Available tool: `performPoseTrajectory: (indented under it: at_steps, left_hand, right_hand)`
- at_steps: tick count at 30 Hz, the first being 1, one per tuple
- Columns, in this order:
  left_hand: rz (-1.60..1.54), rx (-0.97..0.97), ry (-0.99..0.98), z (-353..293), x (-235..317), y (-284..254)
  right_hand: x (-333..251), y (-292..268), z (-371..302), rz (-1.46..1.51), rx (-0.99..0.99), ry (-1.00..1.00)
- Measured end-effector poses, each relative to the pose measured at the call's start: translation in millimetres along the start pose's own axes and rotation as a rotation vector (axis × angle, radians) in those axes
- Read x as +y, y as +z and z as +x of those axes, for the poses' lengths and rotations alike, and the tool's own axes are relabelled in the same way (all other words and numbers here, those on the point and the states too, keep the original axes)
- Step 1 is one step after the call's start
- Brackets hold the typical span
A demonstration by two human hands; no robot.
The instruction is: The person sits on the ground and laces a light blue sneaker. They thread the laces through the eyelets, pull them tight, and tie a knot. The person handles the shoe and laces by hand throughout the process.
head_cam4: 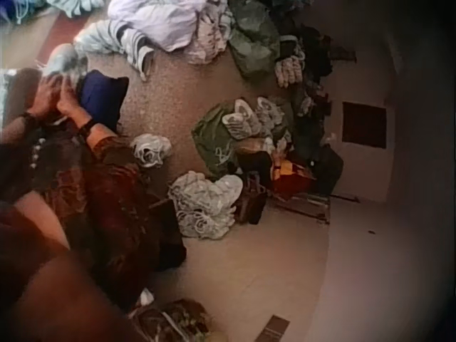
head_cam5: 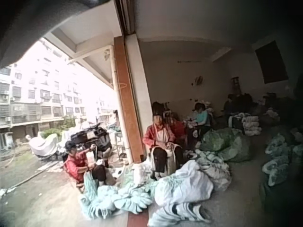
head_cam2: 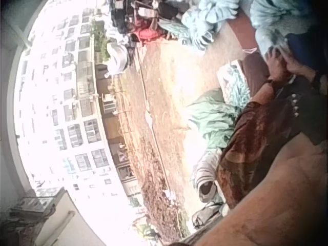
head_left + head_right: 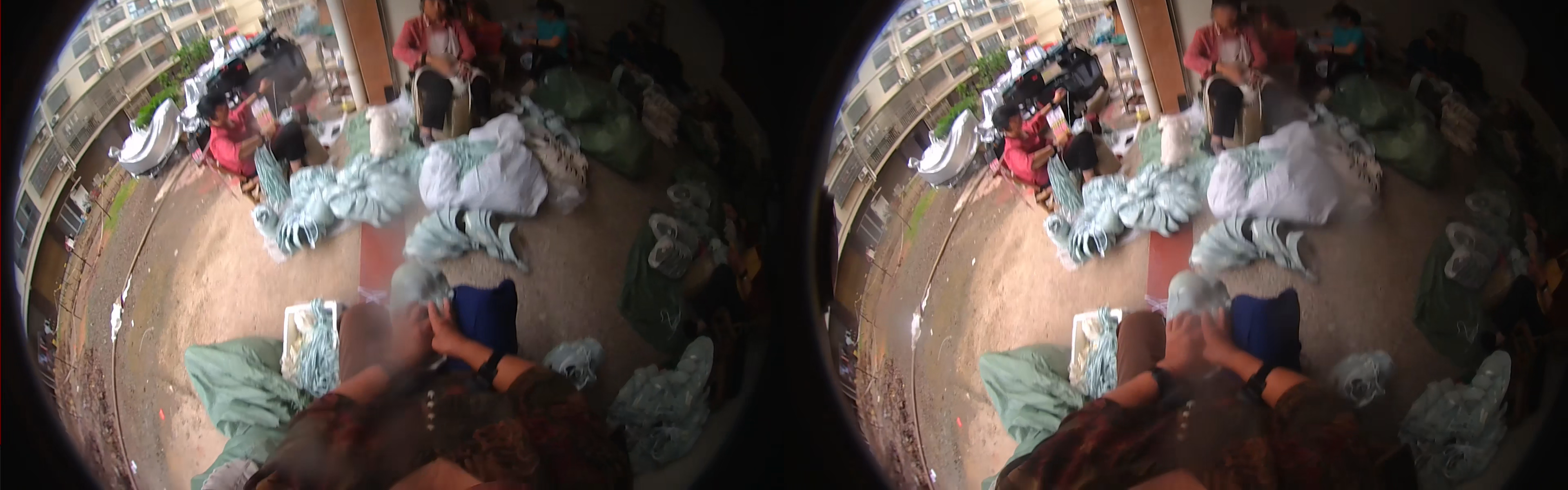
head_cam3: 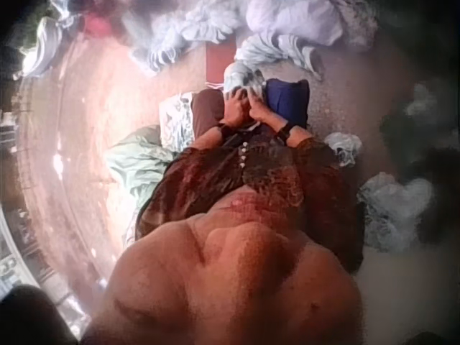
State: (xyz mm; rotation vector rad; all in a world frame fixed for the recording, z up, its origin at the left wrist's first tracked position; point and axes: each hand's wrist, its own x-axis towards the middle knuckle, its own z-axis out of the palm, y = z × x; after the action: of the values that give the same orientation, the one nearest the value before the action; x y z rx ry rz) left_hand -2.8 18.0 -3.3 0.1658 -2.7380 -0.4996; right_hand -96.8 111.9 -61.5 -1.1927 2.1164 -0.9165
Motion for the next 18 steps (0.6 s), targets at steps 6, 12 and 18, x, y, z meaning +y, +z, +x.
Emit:
performPoseTrajectory:
  at_steps: [6, 12, 18]
  left_hand:
    - [-0.057, 0.115, -0.01, 1.0, -2.2, 3.2]
    - [-0.418, 0.342, -0.005, -14.4, -33.4, 24.8]
    - [-0.454, 0.38, -0.076, -20.6, -32.4, 26.9]
  right_hand:
    - [-13.4, -13.8, -5.1, 0.008, 0.008, 0.061]
    - [-17.4, -14.4, -4.1, -0.007, 0.027, 0.071]
    - [-10.1, -14.2, -3.7, 0.012, 0.067, 0.031]
